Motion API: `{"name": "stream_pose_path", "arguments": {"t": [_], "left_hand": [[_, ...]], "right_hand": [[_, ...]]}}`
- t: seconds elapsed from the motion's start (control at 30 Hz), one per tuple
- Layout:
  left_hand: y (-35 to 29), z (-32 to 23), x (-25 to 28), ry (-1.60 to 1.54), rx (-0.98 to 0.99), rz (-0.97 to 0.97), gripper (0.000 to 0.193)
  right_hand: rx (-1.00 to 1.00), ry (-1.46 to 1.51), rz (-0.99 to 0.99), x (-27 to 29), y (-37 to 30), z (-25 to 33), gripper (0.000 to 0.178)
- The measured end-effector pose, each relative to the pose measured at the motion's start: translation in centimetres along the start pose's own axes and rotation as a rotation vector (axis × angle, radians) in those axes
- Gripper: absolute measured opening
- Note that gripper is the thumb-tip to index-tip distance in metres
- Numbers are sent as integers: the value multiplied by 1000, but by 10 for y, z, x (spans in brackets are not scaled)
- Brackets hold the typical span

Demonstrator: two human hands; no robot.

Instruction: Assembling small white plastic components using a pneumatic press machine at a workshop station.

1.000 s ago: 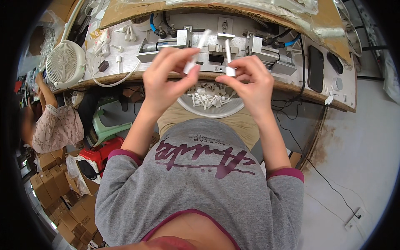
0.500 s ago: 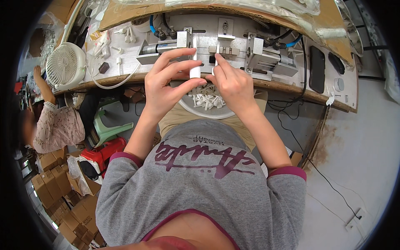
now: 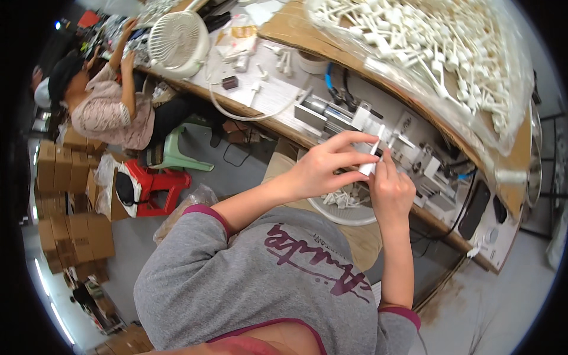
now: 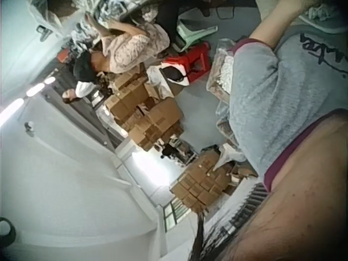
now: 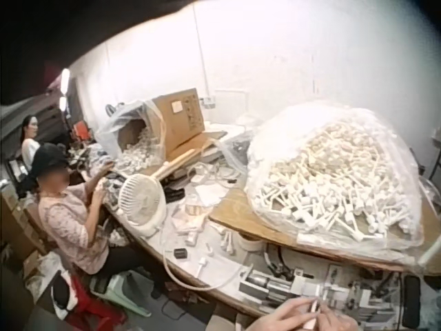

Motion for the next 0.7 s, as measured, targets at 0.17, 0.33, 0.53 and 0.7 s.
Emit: {"name": "stream_pose_path", "arguments": {"t": [0.17, 0.33, 0.53, 0.7], "left_hand": [[-8, 6, -2, 284, -27, -98, 34], [-7, 24, -22, 557, -131, -53, 31], [1, 32, -57, 786, -198, 165, 20], [8, 33, -62, 784, -198, 215, 16]], "right_hand": [[9, 35, 2, 7, 4, 1, 32], [116, 373, 218, 33, 10, -7, 40], [-189, 637, -3, 78, 44, -46, 17], [-225, 372, -130, 87, 110, -87, 17]]}}
Point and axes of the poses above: each hand's wrist, its own y-axis towards the middle knuckle, its own x-axis out of the back of the hand, z = x × y, the point moved 3 cm from there along y, towards the middle knuckle, and after that the axes turned 7 degrees about z, right-handed, at the moved point
